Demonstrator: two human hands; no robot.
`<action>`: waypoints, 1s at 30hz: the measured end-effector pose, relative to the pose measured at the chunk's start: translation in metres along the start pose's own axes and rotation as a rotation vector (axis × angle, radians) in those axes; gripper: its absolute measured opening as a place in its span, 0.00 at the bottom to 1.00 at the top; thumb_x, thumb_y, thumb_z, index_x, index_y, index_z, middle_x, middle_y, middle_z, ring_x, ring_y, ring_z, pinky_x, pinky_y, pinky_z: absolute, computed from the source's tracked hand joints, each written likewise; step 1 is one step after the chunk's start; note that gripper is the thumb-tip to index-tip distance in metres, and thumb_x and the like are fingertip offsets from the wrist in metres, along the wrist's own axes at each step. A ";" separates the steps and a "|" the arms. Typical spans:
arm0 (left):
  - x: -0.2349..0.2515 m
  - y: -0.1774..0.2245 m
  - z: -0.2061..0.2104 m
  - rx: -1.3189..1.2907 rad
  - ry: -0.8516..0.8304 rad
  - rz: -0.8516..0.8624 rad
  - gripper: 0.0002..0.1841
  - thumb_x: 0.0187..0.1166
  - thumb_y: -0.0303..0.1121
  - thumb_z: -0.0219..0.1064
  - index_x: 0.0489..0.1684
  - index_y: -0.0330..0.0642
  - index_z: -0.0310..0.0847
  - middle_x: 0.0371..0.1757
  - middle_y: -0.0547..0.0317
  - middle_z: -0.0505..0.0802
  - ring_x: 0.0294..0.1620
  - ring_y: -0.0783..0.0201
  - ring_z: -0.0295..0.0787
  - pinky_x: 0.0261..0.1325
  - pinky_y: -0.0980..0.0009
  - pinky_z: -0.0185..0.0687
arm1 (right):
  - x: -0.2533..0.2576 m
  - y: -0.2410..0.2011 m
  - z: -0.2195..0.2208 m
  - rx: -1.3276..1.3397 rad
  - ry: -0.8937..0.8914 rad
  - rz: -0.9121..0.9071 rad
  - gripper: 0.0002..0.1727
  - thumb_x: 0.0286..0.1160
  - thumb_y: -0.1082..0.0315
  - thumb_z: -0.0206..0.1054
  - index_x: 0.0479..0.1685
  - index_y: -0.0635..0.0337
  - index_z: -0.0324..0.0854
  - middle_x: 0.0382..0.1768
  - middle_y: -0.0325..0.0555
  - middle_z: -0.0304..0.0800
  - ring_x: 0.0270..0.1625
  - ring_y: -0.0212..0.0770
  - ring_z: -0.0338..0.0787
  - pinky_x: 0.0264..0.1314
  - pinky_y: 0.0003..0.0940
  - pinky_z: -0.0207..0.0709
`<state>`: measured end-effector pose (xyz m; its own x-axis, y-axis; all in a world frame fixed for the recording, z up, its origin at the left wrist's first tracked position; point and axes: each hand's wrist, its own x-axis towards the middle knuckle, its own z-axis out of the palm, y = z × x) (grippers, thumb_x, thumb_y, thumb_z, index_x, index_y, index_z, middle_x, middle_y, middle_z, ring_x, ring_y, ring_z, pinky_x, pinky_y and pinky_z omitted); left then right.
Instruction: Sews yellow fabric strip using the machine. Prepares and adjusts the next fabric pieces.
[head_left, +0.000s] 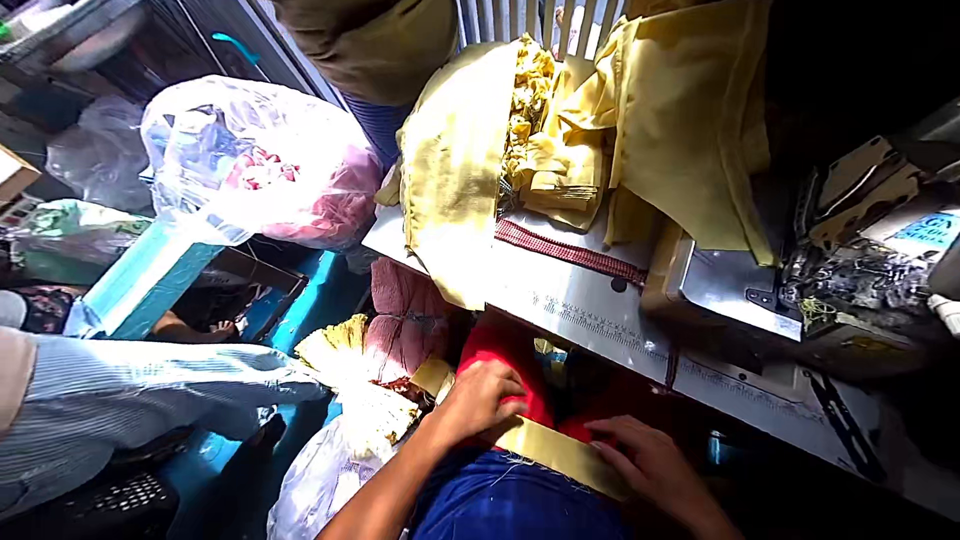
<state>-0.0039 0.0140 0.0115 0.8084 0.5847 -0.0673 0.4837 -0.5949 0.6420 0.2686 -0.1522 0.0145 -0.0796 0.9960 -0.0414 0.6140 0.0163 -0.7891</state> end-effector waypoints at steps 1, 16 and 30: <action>0.007 0.000 -0.009 0.057 0.139 -0.019 0.15 0.85 0.44 0.64 0.48 0.48 0.95 0.54 0.58 0.96 0.61 0.57 0.91 0.68 0.53 0.83 | 0.004 0.000 0.006 -0.068 0.017 -0.010 0.16 0.79 0.56 0.64 0.52 0.53 0.94 0.48 0.41 0.97 0.53 0.43 0.95 0.58 0.47 0.88; 0.070 -0.075 -0.150 0.197 0.230 -0.044 0.10 0.79 0.38 0.71 0.32 0.44 0.95 0.34 0.59 0.95 0.40 0.62 0.92 0.50 0.55 0.86 | 0.004 -0.008 0.005 0.118 0.023 0.054 0.19 0.85 0.51 0.60 0.54 0.51 0.93 0.45 0.36 0.96 0.47 0.28 0.94 0.52 0.27 0.88; 0.068 -0.087 -0.170 0.081 0.211 -0.007 0.13 0.85 0.34 0.57 0.45 0.39 0.88 0.51 0.54 0.89 0.49 0.63 0.88 0.53 0.62 0.87 | 0.134 -0.066 0.004 -0.069 0.131 -0.275 0.17 0.84 0.54 0.61 0.62 0.46 0.90 0.63 0.39 0.91 0.64 0.40 0.89 0.64 0.38 0.85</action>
<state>-0.0482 0.1997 0.0809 0.7210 0.6864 0.0951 0.5214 -0.6278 0.5780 0.2145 -0.0201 0.0582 -0.1509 0.9561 0.2510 0.6358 0.2883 -0.7160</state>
